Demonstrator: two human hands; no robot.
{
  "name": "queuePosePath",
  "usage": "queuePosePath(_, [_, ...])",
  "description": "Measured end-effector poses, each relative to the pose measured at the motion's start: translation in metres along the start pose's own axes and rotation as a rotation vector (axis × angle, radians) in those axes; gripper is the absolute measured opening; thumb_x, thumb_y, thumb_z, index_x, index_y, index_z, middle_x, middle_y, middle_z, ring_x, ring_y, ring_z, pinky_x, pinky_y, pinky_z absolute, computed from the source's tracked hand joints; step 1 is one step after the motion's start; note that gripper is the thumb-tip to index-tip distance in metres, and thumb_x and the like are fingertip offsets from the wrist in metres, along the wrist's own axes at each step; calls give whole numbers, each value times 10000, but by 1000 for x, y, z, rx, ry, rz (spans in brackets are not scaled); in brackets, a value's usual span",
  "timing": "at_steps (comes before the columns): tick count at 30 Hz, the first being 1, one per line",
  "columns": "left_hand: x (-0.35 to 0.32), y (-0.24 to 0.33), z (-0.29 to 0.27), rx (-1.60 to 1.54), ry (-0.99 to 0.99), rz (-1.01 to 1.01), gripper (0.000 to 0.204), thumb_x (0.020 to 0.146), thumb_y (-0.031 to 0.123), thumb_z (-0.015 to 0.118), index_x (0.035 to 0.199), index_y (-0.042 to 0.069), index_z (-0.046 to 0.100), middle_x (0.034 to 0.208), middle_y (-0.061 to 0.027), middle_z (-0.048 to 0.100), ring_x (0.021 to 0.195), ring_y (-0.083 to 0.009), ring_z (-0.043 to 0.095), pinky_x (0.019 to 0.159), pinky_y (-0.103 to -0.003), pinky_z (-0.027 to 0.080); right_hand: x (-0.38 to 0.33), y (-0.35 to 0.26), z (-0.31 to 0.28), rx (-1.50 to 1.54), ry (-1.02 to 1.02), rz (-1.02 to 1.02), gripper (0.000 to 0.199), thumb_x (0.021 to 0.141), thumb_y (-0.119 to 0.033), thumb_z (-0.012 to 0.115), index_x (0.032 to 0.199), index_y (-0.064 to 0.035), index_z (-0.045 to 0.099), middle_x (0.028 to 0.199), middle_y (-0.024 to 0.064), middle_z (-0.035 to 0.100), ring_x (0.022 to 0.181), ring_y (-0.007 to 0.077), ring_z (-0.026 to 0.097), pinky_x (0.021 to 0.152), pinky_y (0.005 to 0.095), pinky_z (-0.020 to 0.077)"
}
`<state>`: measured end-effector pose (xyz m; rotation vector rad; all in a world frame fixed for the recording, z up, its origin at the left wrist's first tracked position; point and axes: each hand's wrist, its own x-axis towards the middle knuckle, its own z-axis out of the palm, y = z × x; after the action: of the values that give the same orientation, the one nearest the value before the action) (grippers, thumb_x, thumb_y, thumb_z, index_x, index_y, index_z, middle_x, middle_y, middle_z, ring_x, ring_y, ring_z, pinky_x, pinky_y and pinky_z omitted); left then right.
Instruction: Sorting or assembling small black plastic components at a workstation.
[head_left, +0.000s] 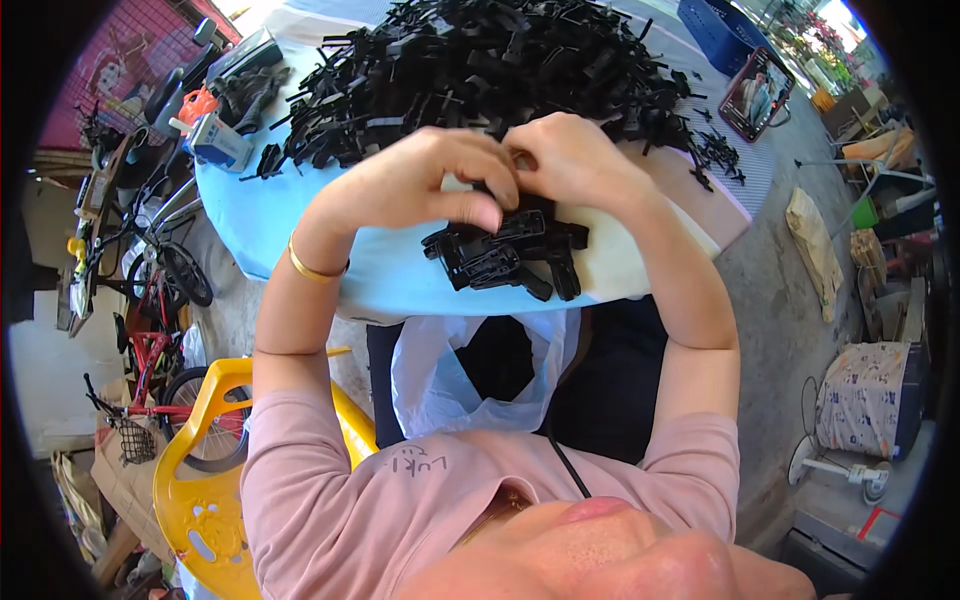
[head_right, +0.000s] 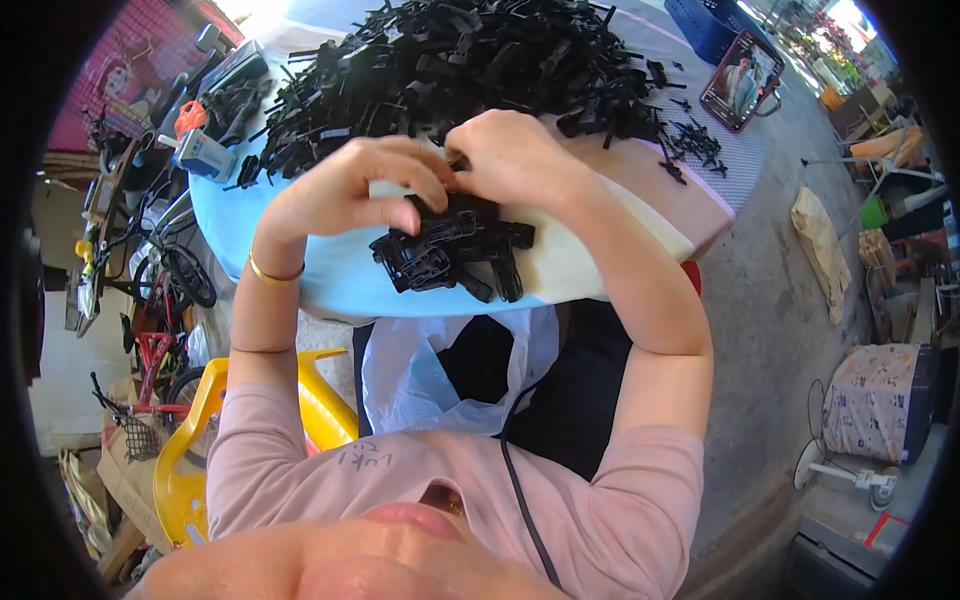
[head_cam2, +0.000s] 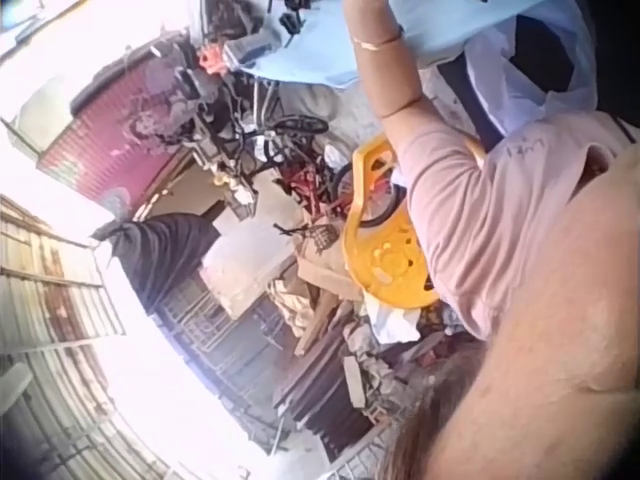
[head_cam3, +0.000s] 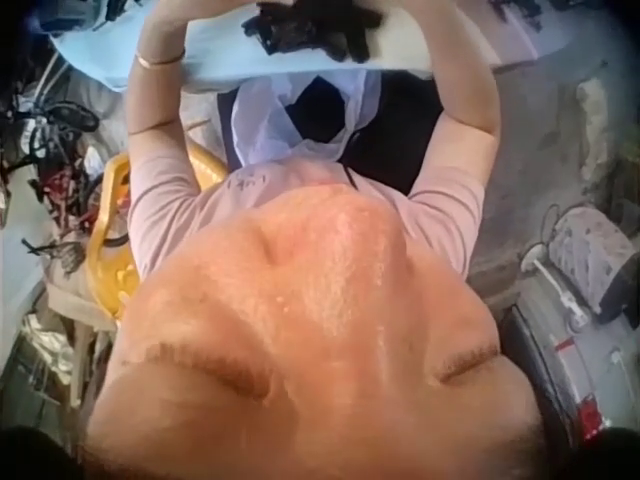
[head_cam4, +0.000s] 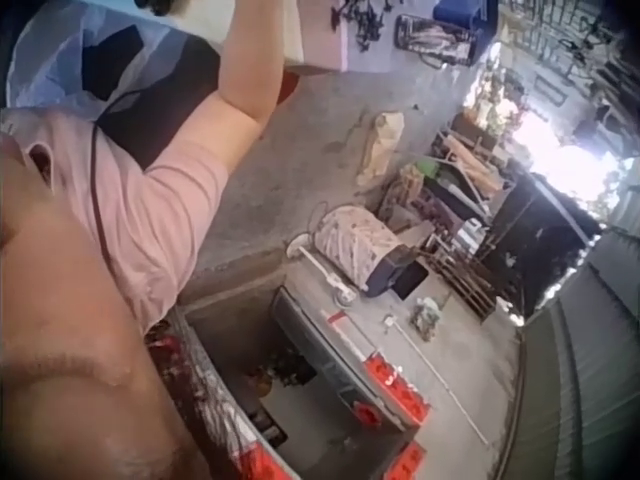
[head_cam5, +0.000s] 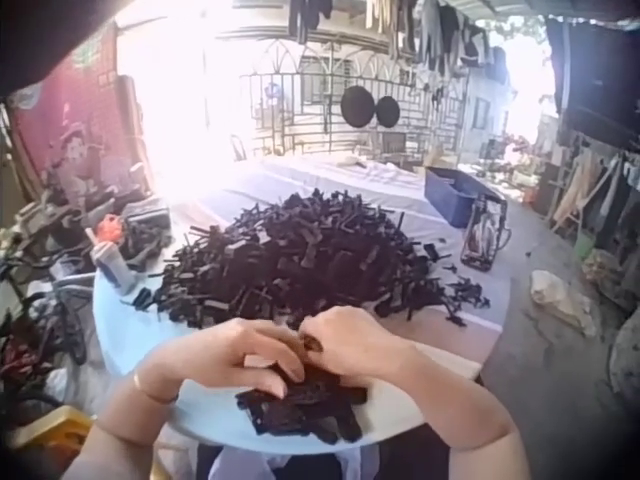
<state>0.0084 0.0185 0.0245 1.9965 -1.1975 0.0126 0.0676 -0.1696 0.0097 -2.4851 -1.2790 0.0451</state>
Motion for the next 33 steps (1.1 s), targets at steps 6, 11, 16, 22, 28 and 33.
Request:
queuePosePath(6, [7, -26, 14, 400, 340, -307, 212, 740, -13, 556, 943, 17, 614, 884, -107, 621, 834, -260, 587, 760, -328, 474, -9, 13, -14, 199, -125, -68, 218, 620, -121, 662, 814, -22, 658, 596, 83, 550, 538, 164, 529, 542, 272, 426])
queuePosePath(11, [7, -37, 32, 531, 322, -220, 422, 696, -24, 612, 1105, 60, 547, 901, -111, 582, 821, -255, 576, 743, -316, 471, -8, 20, -10, 330, -158, -89, 179, 641, -124, 682, 788, -23, 663, 696, 99, 623, 629, 193, 597, 621, 279, 464])
queuePosePath(16, [11, -37, 16, 36, 306, -369, 281, 741, 57, 654, 1009, 34, 577, 842, -53, 602, 722, -109, 565, 686, -236, 471, -9, 22, -8, 469, -55, -177, 125, 696, -64, 676, 796, 3, 641, 668, 21, 581, 569, 64, 484, 539, 212, 402])
queuePosePath(22, [10, -37, 19, -347, 673, -393, 281, 790, 101, 632, 1037, -10, 556, 840, -25, 606, 731, -58, 542, 686, -214, 461, -11, 10, -14, 580, 332, -301, 183, 707, 9, 662, 881, -36, 624, 640, -59, 465, 532, 7, 345, 470, 160, 277])
queuePosePath(28, [12, -29, 23, -275, 695, -441, 434, 766, 101, 634, 1168, -5, 511, 738, 2, 580, 693, -44, 527, 645, -192, 441, -11, 0, -13, 436, 314, -470, 137, 678, 26, 677, 798, -24, 636, 644, 2, 495, 480, 57, 351, 443, 190, 276])
queuePosePath(33, [10, -25, 26, -84, 641, -404, 434, 769, 73, 609, 1179, -6, 490, 866, -27, 579, 748, -65, 536, 692, -209, 457, -9, 1, -11, 400, 510, -410, 105, 710, -18, 690, 793, -23, 627, 674, 0, 545, 513, 41, 426, 462, 183, 331])
